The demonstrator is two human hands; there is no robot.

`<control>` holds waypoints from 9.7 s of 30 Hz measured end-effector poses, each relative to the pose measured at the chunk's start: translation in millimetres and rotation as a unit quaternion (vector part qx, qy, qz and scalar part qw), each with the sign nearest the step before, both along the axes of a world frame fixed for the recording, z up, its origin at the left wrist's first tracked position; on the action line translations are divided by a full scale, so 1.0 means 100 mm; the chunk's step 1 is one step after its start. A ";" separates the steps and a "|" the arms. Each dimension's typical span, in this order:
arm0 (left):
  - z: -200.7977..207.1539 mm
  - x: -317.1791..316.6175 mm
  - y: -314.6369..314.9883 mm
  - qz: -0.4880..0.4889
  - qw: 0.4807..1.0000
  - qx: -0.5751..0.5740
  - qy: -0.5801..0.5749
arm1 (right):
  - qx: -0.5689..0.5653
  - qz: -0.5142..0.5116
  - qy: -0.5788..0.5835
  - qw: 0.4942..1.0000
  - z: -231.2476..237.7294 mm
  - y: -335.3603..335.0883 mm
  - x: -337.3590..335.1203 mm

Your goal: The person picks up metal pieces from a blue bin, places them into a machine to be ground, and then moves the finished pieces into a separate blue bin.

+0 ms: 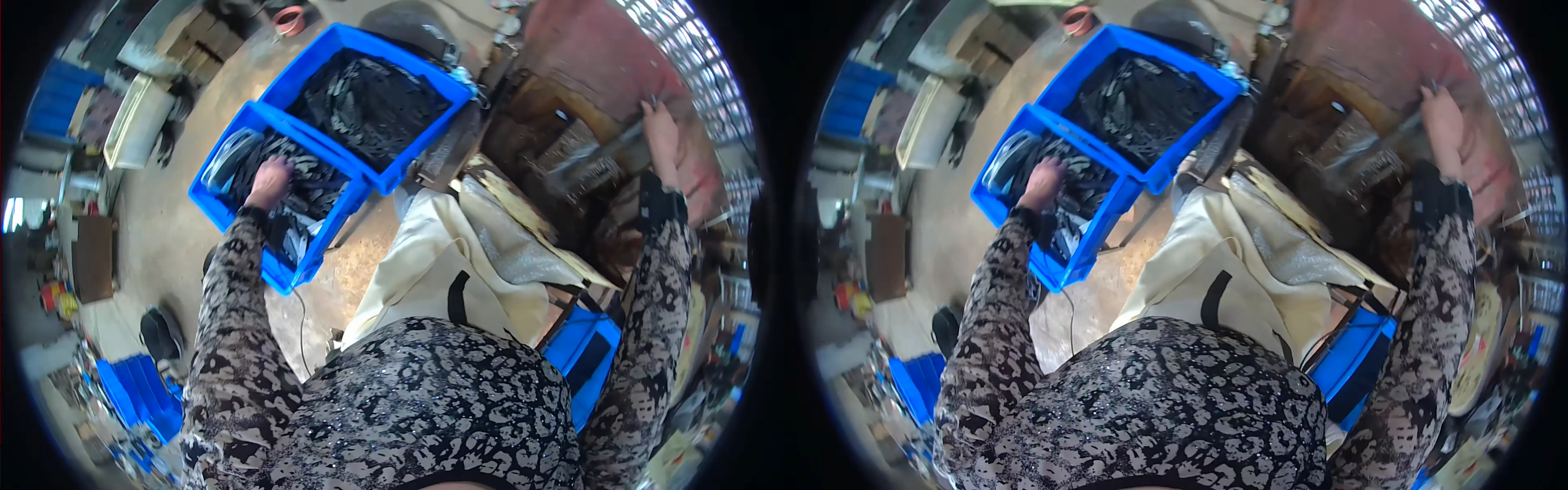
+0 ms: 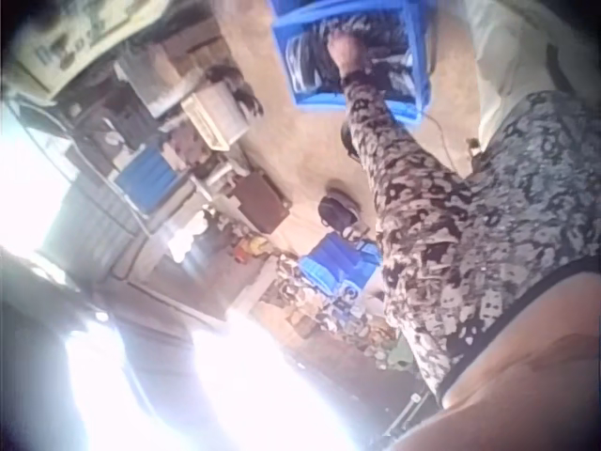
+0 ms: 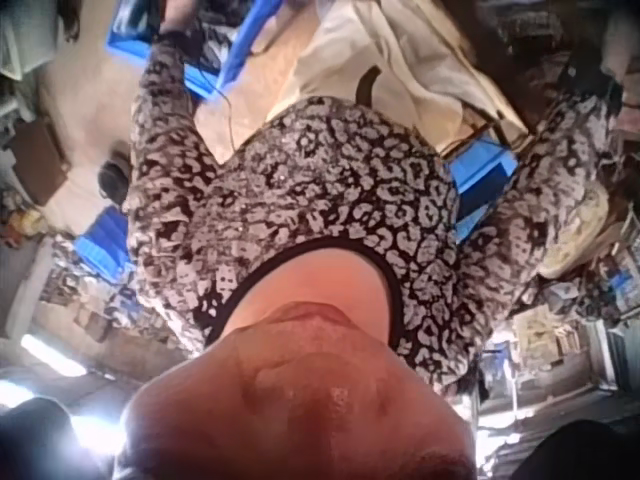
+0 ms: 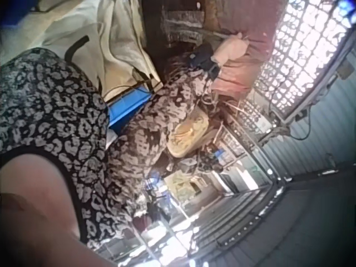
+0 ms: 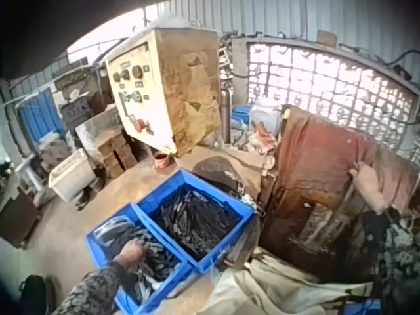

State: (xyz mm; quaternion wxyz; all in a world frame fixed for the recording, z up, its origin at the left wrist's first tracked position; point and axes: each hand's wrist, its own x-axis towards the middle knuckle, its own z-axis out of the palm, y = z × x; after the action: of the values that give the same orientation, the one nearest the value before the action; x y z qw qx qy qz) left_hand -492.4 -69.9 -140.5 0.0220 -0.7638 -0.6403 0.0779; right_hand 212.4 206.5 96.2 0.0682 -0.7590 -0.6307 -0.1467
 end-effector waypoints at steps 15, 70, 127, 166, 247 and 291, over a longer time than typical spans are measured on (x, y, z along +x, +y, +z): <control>1.04 1.78 0.52 0.208 0.648 0.153 -0.716 | -0.011 0.040 -0.022 0.999 0.14 -0.32 -0.36; 1.06 4.08 1.33 -0.079 0.922 0.131 -0.357 | 0.013 0.033 0.056 0.998 0.20 -0.48 -0.52; 0.89 4.05 1.79 -0.181 0.925 -0.026 -0.334 | 0.000 -0.040 0.899 0.437 -0.91 -2.75 -0.74; 0.82 4.32 1.95 -0.321 0.856 -0.154 -0.375 | 0.151 -0.045 0.189 0.969 -1.22 -2.61 -0.51; 1.53 1.56 1.91 -0.003 0.800 -0.008 -0.600 | 0.086 -0.085 0.121 0.985 -1.42 -2.59 -0.56; 1.12 1.58 0.91 0.118 0.300 -0.048 -0.945 | 0.046 -0.079 0.116 0.989 -1.44 -2.56 -0.32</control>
State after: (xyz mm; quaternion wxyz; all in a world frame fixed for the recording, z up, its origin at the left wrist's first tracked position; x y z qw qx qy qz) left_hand -334.6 21.2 -28.0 -0.6445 -0.2278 -0.2994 -0.6657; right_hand 180.2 -49.6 -47.3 0.1641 -0.8142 -0.5494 -0.0910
